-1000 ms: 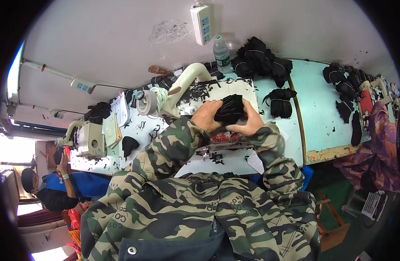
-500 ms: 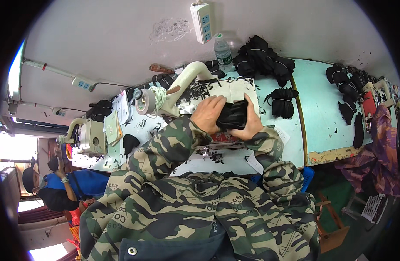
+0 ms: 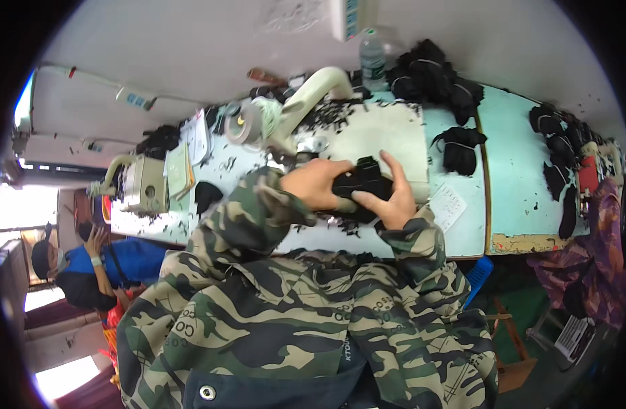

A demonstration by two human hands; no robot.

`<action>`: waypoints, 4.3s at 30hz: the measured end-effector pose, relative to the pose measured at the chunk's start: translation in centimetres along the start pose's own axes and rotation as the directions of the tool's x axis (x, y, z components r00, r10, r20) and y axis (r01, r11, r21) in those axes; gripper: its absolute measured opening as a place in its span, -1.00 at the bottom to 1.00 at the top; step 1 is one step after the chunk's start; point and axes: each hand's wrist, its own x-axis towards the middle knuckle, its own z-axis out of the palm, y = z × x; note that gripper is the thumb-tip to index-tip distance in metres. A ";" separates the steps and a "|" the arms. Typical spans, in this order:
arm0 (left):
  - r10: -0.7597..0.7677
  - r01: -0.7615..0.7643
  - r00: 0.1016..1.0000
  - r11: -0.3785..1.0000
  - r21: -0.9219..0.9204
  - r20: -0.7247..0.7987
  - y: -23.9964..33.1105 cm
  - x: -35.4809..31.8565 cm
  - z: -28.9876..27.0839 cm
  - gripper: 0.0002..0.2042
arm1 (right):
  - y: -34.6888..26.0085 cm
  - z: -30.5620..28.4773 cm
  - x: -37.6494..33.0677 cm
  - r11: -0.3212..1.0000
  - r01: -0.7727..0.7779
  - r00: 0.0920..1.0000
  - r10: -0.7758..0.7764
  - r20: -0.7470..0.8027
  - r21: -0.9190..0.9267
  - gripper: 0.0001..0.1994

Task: Operating an industrial sewing machine to assemble black shoe components.

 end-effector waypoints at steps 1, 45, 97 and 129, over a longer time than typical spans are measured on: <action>-0.016 0.026 0.993 0.996 -0.087 0.114 -0.9 -0.8 -0.4 -0.48 | -0.1 0.9 -0.7 0.996 -0.070 0.998 0.070 0.011 0.048 -0.10; -0.164 0.317 0.934 0.790 -0.524 0.318 -6.8 -0.6 0.7 -0.77 | 2.5 3.5 -0.4 0.993 -0.115 0.991 0.113 -0.074 -0.016 -0.87; 0.009 -0.068 0.989 0.912 -0.405 -0.147 -2.0 -2.7 4.1 -0.69 | 1.9 1.3 -1.4 0.963 -0.032 0.998 0.044 -0.039 0.267 -0.82; -0.506 0.539 0.827 0.595 -0.596 0.243 -6.0 2.2 1.5 -0.79 | 2.6 1.1 2.6 0.854 -0.145 0.975 0.037 -0.220 -0.499 -0.57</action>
